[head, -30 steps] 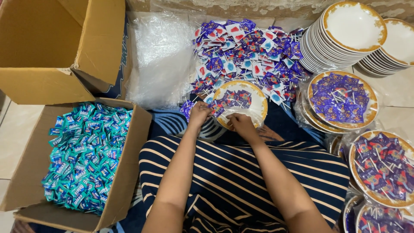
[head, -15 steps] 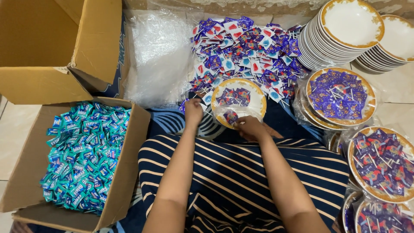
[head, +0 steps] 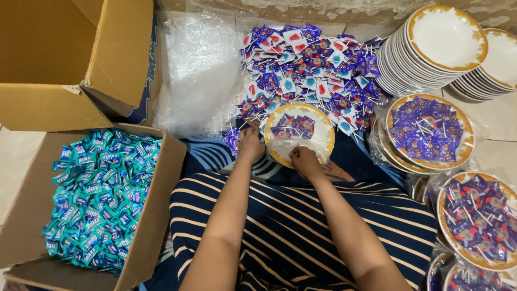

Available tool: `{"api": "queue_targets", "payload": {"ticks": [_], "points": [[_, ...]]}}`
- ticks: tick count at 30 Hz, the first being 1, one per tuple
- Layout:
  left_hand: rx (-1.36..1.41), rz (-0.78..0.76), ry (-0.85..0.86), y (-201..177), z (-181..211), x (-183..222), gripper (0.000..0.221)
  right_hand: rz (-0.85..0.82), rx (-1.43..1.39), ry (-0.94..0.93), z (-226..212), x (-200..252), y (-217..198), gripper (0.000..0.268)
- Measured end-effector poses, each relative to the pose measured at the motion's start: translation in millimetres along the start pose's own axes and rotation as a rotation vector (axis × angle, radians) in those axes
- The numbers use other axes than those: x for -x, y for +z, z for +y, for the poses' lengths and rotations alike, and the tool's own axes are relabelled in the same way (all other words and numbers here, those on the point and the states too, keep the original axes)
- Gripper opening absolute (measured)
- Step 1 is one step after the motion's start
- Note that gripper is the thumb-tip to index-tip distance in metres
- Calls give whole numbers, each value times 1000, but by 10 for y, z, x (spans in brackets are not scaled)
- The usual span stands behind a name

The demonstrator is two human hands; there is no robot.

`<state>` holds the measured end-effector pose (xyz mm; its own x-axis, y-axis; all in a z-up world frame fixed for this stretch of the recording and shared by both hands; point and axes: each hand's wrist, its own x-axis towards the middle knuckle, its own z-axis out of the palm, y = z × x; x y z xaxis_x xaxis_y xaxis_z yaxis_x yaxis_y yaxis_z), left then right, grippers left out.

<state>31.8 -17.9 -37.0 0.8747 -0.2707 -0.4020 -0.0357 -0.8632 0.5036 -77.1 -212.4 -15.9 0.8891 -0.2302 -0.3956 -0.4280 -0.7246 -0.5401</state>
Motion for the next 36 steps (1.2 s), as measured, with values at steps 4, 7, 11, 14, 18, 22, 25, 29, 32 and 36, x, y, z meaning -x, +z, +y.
{"api": "queue_targets", "payload": {"ticks": [4, 7, 11, 14, 18, 22, 25, 29, 32, 36], "points": [[22, -5, 11, -25, -35, 3, 58, 42, -24, 12, 31, -8, 17, 32], [178, 37, -22, -214, 93, 171, 56, 53, -69, 45, -119, 155, -119, 35], [584, 506, -25, -410, 95, 277, 33, 22, -55, 18, -271, 319, -197, 36], [662, 705, -68, -389, -23, 178, 18, -6, -44, 7, -312, 388, -200, 35], [695, 761, -125, -428, -54, 123, 11, -53, -39, -32, -419, 577, -428, 34], [1007, 446, -81, -794, 285, 582, 19, -66, -5, -122, -642, 764, -860, 33], [1103, 335, -31, -732, 244, 585, 25, 85, -40, -166, -731, 789, -971, 35], [1128, 232, -61, -567, 175, 728, 40, 73, -15, -312, -793, 884, -861, 35], [1120, 172, -66, -472, 204, 680, 41, 112, 20, -396, -641, 797, -674, 20], [929, 167, -55, -281, 70, 476, 25, 125, 80, -445, -576, 823, -555, 10]]}}
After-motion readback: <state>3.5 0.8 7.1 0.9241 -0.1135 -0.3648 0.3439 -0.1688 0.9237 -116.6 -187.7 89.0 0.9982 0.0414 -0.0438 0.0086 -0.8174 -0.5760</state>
